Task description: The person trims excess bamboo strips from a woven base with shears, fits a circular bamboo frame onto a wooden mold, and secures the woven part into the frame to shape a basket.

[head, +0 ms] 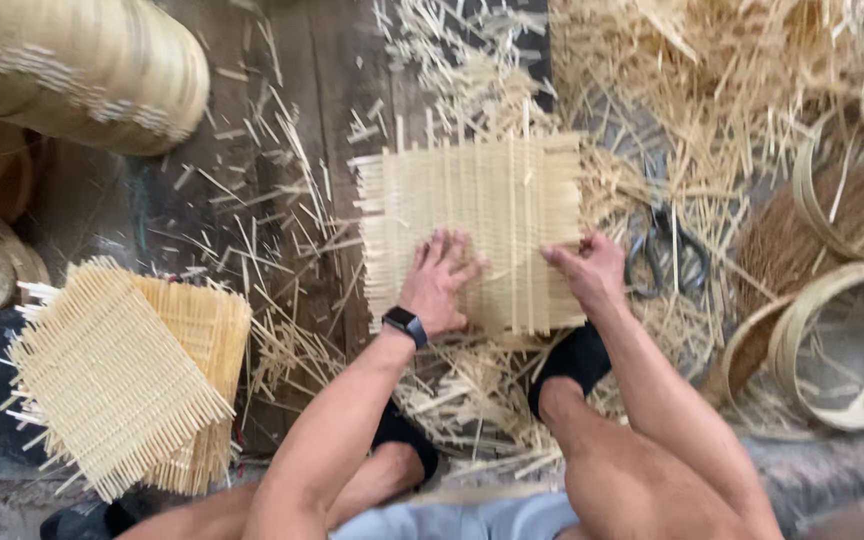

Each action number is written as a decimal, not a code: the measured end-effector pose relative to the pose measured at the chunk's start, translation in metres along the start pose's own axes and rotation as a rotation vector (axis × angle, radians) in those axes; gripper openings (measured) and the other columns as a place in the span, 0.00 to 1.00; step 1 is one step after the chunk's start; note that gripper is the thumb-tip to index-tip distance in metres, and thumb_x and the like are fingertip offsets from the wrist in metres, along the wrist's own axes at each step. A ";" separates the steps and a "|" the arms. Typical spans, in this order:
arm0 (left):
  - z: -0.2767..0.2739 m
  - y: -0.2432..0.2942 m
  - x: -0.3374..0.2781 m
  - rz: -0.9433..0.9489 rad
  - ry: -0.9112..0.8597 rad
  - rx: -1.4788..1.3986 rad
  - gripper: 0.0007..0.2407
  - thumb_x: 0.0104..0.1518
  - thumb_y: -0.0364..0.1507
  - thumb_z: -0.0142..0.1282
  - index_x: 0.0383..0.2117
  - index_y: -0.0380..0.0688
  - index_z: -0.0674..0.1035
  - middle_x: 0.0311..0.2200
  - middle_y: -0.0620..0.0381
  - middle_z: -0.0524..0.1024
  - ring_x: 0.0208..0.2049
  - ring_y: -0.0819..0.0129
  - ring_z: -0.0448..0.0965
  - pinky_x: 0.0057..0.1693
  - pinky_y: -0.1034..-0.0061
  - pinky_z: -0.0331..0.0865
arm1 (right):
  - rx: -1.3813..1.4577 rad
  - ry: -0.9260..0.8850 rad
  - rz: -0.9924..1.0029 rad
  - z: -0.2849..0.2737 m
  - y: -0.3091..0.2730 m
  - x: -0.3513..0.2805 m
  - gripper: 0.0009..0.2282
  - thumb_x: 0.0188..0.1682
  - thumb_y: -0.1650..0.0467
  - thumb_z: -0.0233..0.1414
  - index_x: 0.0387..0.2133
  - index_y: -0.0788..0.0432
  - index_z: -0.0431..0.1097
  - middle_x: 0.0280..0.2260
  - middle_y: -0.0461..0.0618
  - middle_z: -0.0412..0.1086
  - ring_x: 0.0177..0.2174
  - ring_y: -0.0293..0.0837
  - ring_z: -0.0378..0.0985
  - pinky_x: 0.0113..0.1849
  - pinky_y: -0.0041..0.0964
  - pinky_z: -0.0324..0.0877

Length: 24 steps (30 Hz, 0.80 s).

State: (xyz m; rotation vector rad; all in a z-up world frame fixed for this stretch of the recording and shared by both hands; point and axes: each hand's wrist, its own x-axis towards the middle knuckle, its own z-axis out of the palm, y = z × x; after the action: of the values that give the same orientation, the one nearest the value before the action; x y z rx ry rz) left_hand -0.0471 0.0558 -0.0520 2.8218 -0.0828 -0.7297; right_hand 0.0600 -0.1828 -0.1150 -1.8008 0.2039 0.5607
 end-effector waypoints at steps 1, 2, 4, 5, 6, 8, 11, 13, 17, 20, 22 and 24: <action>0.005 -0.001 -0.001 -0.013 -0.027 0.001 0.46 0.36 0.40 0.77 0.67 0.71 0.61 0.74 0.51 0.39 0.74 0.45 0.37 0.75 0.50 0.36 | -0.033 0.000 -0.016 -0.001 0.001 -0.003 0.12 0.40 0.72 0.67 0.35 0.65 0.77 0.29 0.49 0.78 0.27 0.35 0.78 0.30 0.29 0.73; 0.009 -0.003 0.002 0.004 -0.005 -0.008 0.46 0.35 0.41 0.77 0.67 0.73 0.60 0.74 0.51 0.39 0.74 0.45 0.37 0.74 0.51 0.37 | 0.030 -0.006 -0.007 -0.002 0.000 -0.004 0.13 0.40 0.72 0.68 0.35 0.65 0.76 0.29 0.49 0.78 0.27 0.35 0.78 0.30 0.29 0.74; 0.013 -0.009 0.003 0.034 0.045 -0.016 0.47 0.35 0.42 0.78 0.67 0.77 0.60 0.73 0.53 0.39 0.73 0.45 0.36 0.74 0.52 0.37 | 0.162 -0.021 0.003 0.001 -0.005 -0.007 0.14 0.40 0.71 0.68 0.35 0.65 0.73 0.29 0.49 0.78 0.28 0.34 0.80 0.30 0.28 0.76; 0.013 -0.012 0.000 0.034 0.032 -0.026 0.48 0.34 0.43 0.78 0.67 0.77 0.59 0.73 0.54 0.39 0.73 0.47 0.36 0.74 0.53 0.36 | 0.120 -0.008 0.027 0.004 -0.009 -0.011 0.14 0.40 0.71 0.68 0.35 0.64 0.73 0.29 0.49 0.78 0.28 0.34 0.80 0.30 0.28 0.76; 0.012 -0.015 0.001 0.039 0.022 -0.034 0.48 0.33 0.43 0.78 0.67 0.78 0.59 0.74 0.56 0.39 0.74 0.49 0.36 0.74 0.54 0.36 | 0.078 0.011 0.048 0.003 -0.013 -0.012 0.13 0.40 0.71 0.68 0.35 0.63 0.73 0.29 0.49 0.78 0.28 0.35 0.80 0.30 0.28 0.77; 0.009 -0.018 0.003 0.040 0.015 -0.049 0.49 0.32 0.42 0.78 0.67 0.78 0.59 0.74 0.57 0.38 0.74 0.51 0.36 0.74 0.55 0.36 | 0.003 0.039 0.041 0.003 -0.021 -0.013 0.13 0.41 0.71 0.68 0.34 0.63 0.73 0.29 0.50 0.78 0.28 0.35 0.80 0.29 0.28 0.76; 0.011 -0.018 0.003 0.015 0.027 -0.065 0.48 0.33 0.42 0.78 0.67 0.75 0.60 0.74 0.56 0.38 0.74 0.51 0.36 0.75 0.56 0.36 | -0.059 0.047 0.020 0.005 -0.027 -0.014 0.13 0.41 0.70 0.68 0.34 0.63 0.73 0.30 0.50 0.78 0.28 0.36 0.80 0.29 0.29 0.76; 0.014 -0.014 0.004 0.003 0.044 -0.059 0.46 0.33 0.41 0.78 0.66 0.74 0.63 0.74 0.54 0.39 0.74 0.50 0.38 0.75 0.55 0.36 | -0.041 0.048 0.078 0.004 -0.029 -0.015 0.14 0.40 0.68 0.67 0.36 0.61 0.73 0.30 0.48 0.78 0.28 0.35 0.81 0.29 0.29 0.78; 0.015 -0.013 -0.001 0.040 0.100 -0.057 0.43 0.33 0.42 0.76 0.64 0.67 0.67 0.73 0.51 0.44 0.73 0.45 0.39 0.73 0.53 0.39 | -0.125 0.089 -0.107 -0.009 -0.022 -0.011 0.18 0.41 0.68 0.68 0.39 0.65 0.72 0.30 0.50 0.76 0.30 0.39 0.78 0.32 0.34 0.74; 0.013 -0.016 0.001 0.100 0.175 -0.061 0.44 0.32 0.46 0.75 0.64 0.67 0.67 0.73 0.52 0.47 0.73 0.46 0.41 0.73 0.54 0.40 | -0.085 0.336 -0.218 -0.049 -0.003 -0.023 0.18 0.44 0.68 0.66 0.44 0.63 0.71 0.33 0.50 0.75 0.32 0.42 0.78 0.36 0.36 0.74; 0.011 -0.016 0.004 0.076 0.120 -0.030 0.46 0.29 0.48 0.76 0.65 0.70 0.67 0.73 0.54 0.46 0.73 0.48 0.39 0.73 0.55 0.39 | -0.227 0.610 -0.358 -0.103 0.019 -0.035 0.13 0.47 0.70 0.65 0.43 0.61 0.74 0.37 0.52 0.76 0.35 0.45 0.80 0.41 0.39 0.74; 0.009 -0.016 0.004 0.055 0.106 -0.028 0.48 0.26 0.49 0.76 0.65 0.72 0.66 0.72 0.56 0.46 0.73 0.50 0.39 0.73 0.57 0.39 | -0.369 0.822 -0.384 -0.168 0.049 -0.051 0.17 0.49 0.70 0.64 0.49 0.62 0.71 0.45 0.58 0.72 0.44 0.50 0.77 0.46 0.42 0.73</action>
State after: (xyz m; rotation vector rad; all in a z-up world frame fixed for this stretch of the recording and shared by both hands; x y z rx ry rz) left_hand -0.0480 0.0687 -0.0653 2.8130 -0.1311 -0.5638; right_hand 0.0404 -0.3638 -0.0986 -2.2768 0.3116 -0.4702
